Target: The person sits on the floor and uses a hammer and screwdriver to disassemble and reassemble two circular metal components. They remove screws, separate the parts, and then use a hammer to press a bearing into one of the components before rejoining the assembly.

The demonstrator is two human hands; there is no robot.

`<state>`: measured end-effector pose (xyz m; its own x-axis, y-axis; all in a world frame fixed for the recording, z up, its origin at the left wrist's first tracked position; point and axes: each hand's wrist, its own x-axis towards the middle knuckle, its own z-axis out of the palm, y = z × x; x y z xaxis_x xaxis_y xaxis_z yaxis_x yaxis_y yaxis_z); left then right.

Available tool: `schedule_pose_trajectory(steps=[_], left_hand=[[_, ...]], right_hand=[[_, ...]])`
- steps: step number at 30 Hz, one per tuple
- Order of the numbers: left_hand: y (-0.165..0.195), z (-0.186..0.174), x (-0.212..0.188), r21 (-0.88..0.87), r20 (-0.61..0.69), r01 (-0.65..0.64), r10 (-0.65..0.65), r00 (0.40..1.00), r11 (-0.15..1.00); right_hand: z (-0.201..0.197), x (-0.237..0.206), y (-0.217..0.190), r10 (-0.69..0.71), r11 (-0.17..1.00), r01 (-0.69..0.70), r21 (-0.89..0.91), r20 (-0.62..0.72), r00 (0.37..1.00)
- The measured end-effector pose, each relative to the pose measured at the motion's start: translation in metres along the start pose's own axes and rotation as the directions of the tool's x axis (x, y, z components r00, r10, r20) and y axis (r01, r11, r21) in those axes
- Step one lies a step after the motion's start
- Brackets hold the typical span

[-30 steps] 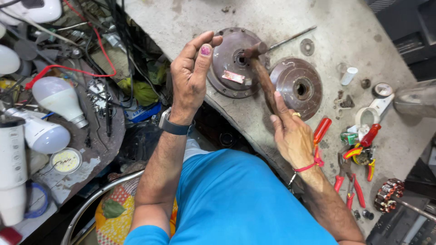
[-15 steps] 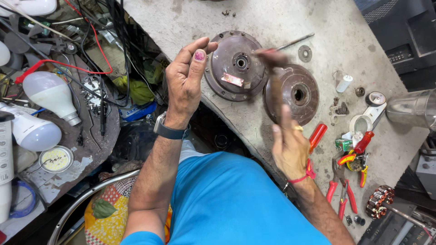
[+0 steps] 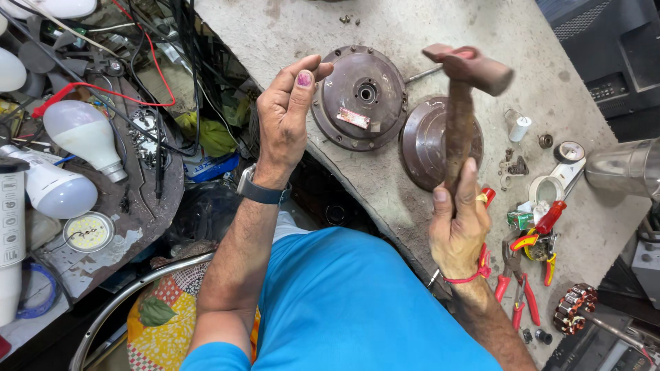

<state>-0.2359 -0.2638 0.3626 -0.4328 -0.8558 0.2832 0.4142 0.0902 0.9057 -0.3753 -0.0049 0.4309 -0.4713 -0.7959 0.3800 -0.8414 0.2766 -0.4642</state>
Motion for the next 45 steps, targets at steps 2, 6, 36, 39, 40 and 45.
schedule_pose_trajectory(steps=[2, 6, 36, 39, 40, 45], left_hand=[[-0.001, 0.0, -0.001, -0.01, -0.008, -0.006, 0.006, 1.0, 1.0], [-0.003, 0.003, -0.002, -0.021, -0.016, 0.021, -0.021, 1.0, 1.0], [-0.005, 0.073, -0.008, 0.605, 0.364, -0.273, 0.045, 0.93, 0.748], [-0.006, 0.082, -0.009, 0.606, 0.451, -0.404, 0.122, 0.884, 0.685], [-0.005, 0.085, -0.01, 0.609, 0.463, -0.412, 0.117, 0.878, 0.678], [-0.003, 0.104, -0.02, 0.598, 0.472, -0.404, 0.103, 0.875, 0.692]], right_hand=[[0.005, 0.0, 0.003, -0.033, 0.998, 0.035, 0.05, -0.042, 0.999], [0.02, 0.008, 0.012, 0.146, 0.93, -0.021, -0.367, 0.317, 0.937], [-0.057, -0.171, 0.113, 0.588, 0.778, -0.628, 0.025, -0.383, 0.712], [-0.061, -0.188, 0.11, 0.655, 0.695, -0.719, -0.006, -0.407, 0.637], [-0.063, -0.193, 0.108, 0.674, 0.666, -0.746, -0.016, -0.416, 0.611], [-0.075, -0.21, 0.092, 0.635, 0.639, -0.748, -0.178, -0.428, 0.644]])
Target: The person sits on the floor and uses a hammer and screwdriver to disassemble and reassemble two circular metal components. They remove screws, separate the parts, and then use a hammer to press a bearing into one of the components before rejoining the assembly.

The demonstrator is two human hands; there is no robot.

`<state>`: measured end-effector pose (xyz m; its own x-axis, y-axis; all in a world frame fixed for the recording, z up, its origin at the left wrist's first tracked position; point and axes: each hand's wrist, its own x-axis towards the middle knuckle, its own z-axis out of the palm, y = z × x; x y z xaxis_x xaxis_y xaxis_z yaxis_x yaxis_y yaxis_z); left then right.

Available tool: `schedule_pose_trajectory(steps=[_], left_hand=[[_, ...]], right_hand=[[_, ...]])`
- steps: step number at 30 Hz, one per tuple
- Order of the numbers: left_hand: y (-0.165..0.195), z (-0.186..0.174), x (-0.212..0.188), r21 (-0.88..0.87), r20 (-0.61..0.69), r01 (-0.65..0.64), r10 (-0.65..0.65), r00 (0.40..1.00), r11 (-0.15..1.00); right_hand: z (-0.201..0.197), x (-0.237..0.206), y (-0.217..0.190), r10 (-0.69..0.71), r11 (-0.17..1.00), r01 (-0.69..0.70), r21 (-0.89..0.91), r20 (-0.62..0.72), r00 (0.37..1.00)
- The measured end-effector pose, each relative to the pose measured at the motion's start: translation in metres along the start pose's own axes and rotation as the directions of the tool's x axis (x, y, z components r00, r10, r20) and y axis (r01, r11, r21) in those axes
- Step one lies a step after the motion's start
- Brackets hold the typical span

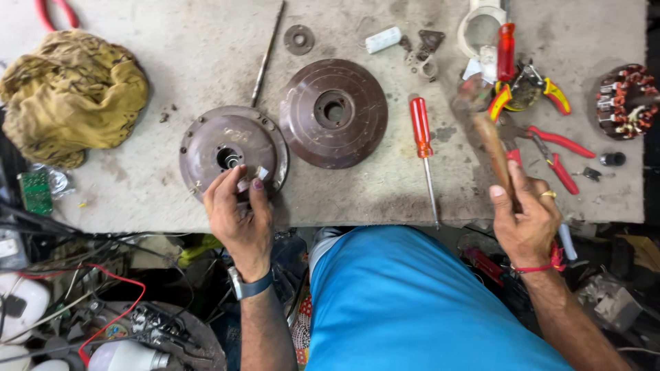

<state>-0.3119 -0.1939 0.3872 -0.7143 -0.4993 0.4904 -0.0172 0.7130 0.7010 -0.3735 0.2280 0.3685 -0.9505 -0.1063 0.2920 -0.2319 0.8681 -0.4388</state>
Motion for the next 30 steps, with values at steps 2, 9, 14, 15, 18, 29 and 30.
schedule_pose_trajectory(steps=[2, 9, 14, 15, 18, 29, 30], left_hand=[[0.005, 0.002, -0.003, -0.037, -0.004, 0.05, -0.051, 0.999, 0.998], [0.008, 0.001, -0.024, 0.064, -0.078, 0.046, -0.041, 0.996, 0.997], [0.013, 0.0, -0.04, 0.053, -0.119, 0.147, -0.14, 0.983, 0.988], [0.014, 0.0, -0.043, 0.03, -0.131, 0.16, -0.155, 0.979, 0.987], [0.019, -0.001, -0.054, 0.01, -0.167, 0.204, -0.2, 0.965, 0.979], [0.007, 0.002, -0.013, 0.422, 0.15, -0.028, -0.039, 0.988, 0.906], [0.004, 0.004, -0.005, 0.452, 0.181, -0.03, -0.058, 0.982, 0.892]], right_hand=[[-0.006, -0.004, -0.004, -0.024, 0.999, 0.025, -0.036, 0.018, 1.0], [0.013, 0.002, -0.022, 0.001, 0.991, 0.007, -0.136, 0.063, 0.998], [0.003, 0.035, -0.026, -0.105, 0.947, 0.121, -0.296, 0.071, 0.992], [-0.003, 0.045, -0.028, -0.134, 0.953, 0.144, -0.265, 0.057, 0.989], [-0.018, 0.073, -0.04, -0.167, 0.973, 0.175, -0.153, 0.067, 0.984], [0.069, 0.123, -0.159, -0.752, 0.659, 0.728, 0.188, 0.158, 0.64], [0.079, 0.128, -0.166, -0.811, 0.582, 0.798, 0.157, 0.185, 0.555]])
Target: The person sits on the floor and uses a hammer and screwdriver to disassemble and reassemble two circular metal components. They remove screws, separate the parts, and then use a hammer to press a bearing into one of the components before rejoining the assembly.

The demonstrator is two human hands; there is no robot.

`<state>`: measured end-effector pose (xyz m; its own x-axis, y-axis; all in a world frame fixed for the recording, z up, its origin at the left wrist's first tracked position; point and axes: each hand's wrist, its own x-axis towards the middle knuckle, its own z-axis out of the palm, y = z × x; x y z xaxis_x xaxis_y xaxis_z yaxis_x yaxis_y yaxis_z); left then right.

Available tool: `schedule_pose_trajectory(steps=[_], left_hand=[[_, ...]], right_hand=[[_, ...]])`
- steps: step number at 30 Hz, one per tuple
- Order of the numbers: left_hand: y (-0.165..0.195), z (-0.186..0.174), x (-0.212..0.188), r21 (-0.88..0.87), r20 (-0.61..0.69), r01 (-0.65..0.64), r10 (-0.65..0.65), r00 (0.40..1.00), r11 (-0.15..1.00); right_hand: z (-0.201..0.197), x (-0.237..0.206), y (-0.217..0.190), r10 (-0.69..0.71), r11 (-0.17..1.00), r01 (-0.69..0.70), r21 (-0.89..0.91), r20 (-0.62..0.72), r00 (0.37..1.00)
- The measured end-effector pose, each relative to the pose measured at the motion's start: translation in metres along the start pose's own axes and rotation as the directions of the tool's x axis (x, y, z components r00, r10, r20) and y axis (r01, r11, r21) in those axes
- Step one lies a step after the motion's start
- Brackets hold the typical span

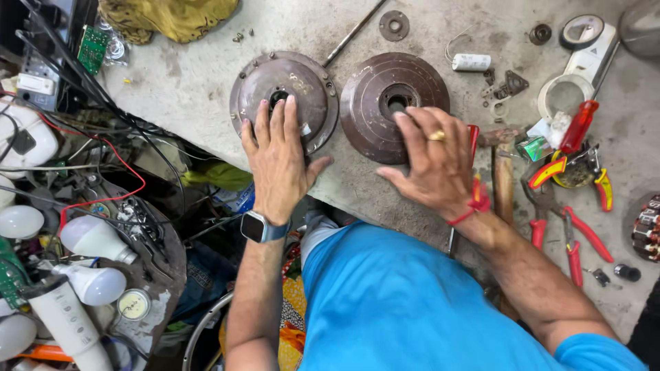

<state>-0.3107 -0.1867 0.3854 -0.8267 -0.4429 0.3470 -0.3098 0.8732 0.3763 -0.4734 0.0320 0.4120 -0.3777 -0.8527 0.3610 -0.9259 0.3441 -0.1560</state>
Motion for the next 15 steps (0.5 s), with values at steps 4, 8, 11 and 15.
schedule_pose_trajectory(steps=[4, 8, 11, 15], left_hand=[[-0.019, 0.007, 0.02, 0.101, 0.19, 0.032, -0.051, 0.98, 0.994], [-0.041, 0.016, 0.029, -0.04, 0.065, -0.039, 0.041, 0.997, 0.998], [-0.059, 0.008, 0.037, -0.211, -0.066, -0.095, 0.083, 0.994, 0.973], [-0.1, -0.027, 0.052, -0.699, 0.012, 0.063, -0.076, 0.997, 0.713]], right_hand=[[0.026, 0.027, 0.016, -0.07, 0.997, 0.064, 0.04, 0.176, 0.982], [0.026, 0.038, 0.044, -0.029, 0.969, 0.003, 0.246, 0.102, 0.994], [0.01, 0.046, 0.076, 0.077, 0.73, -0.145, 0.667, 0.131, 0.988], [-0.009, 0.059, 0.115, 0.24, 0.228, -0.303, 0.925, 0.248, 0.938]])
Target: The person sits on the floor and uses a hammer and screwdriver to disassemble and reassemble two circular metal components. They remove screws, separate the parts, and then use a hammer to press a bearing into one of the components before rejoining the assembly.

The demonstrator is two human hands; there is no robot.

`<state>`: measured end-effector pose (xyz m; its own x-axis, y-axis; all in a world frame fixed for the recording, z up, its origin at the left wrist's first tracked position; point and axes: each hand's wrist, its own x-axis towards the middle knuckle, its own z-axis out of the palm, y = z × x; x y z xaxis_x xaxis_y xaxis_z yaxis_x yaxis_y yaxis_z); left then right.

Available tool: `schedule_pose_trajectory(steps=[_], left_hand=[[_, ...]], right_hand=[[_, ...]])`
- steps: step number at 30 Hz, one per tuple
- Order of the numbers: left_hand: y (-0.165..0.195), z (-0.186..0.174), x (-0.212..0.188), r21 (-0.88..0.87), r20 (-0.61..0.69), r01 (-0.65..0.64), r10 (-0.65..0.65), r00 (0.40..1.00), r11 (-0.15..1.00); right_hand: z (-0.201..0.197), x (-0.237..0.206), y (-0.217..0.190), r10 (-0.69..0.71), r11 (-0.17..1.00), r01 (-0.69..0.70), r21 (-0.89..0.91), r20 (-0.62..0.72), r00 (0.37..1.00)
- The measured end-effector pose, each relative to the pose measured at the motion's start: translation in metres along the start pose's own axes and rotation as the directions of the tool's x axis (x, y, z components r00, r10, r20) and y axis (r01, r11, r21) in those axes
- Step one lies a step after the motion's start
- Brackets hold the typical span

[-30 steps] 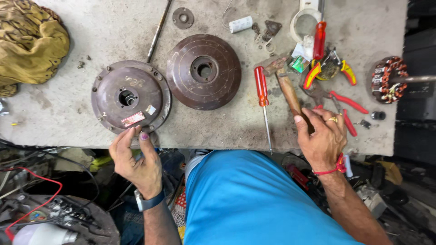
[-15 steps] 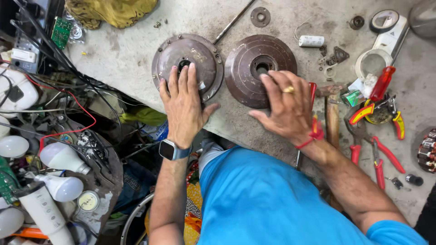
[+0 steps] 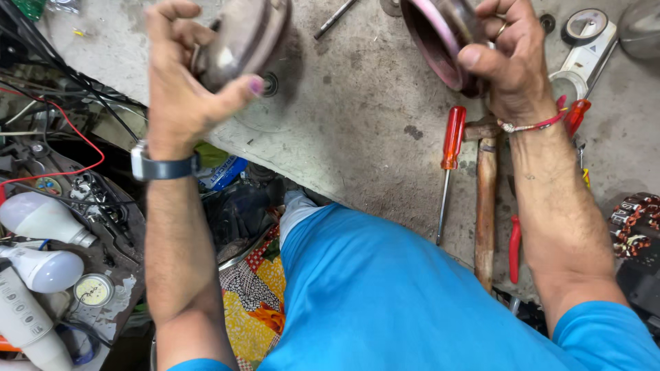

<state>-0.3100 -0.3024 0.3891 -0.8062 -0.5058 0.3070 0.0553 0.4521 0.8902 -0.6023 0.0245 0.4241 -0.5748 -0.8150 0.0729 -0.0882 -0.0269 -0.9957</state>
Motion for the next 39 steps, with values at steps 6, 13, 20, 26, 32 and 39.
schedule_pose_trajectory(steps=[6, 13, 20, 26, 32, 39], left_hand=[[-0.02, -0.047, 0.022, -0.328, -0.081, -0.001, -0.027, 0.996, 0.945], [-0.033, -0.091, 0.008, -0.256, -0.24, 0.008, -0.071, 0.968, 0.967], [-0.073, -0.064, 0.005, -0.316, -0.168, -0.061, 0.007, 0.986, 0.947], [-0.057, -0.065, 0.006, -0.342, -0.196, -0.143, 0.078, 0.977, 0.929], [-0.049, -0.065, 0.005, -0.409, -0.27, -0.073, -0.045, 0.962, 0.91], [-0.012, -0.01, -0.016, -0.15, -0.216, 0.031, -0.064, 0.974, 0.988]], right_hand=[[-0.004, 0.007, 0.004, -0.038, 0.99, 0.053, 0.133, -0.11, 0.993], [-0.012, 0.007, 0.03, -0.03, 0.971, 0.069, 0.23, -0.168, 0.985], [-0.037, 0.008, 0.042, 0.001, 0.976, 0.051, 0.21, -0.241, 0.97], [0.001, -0.005, 0.033, -0.095, 0.981, 0.148, 0.128, -0.351, 0.932], [0.062, -0.05, 0.02, -0.208, 0.869, 0.15, -0.471, -0.074, 0.975], [0.106, -0.066, 0.016, -0.203, 0.402, 0.486, -0.776, 0.442, 0.874]])
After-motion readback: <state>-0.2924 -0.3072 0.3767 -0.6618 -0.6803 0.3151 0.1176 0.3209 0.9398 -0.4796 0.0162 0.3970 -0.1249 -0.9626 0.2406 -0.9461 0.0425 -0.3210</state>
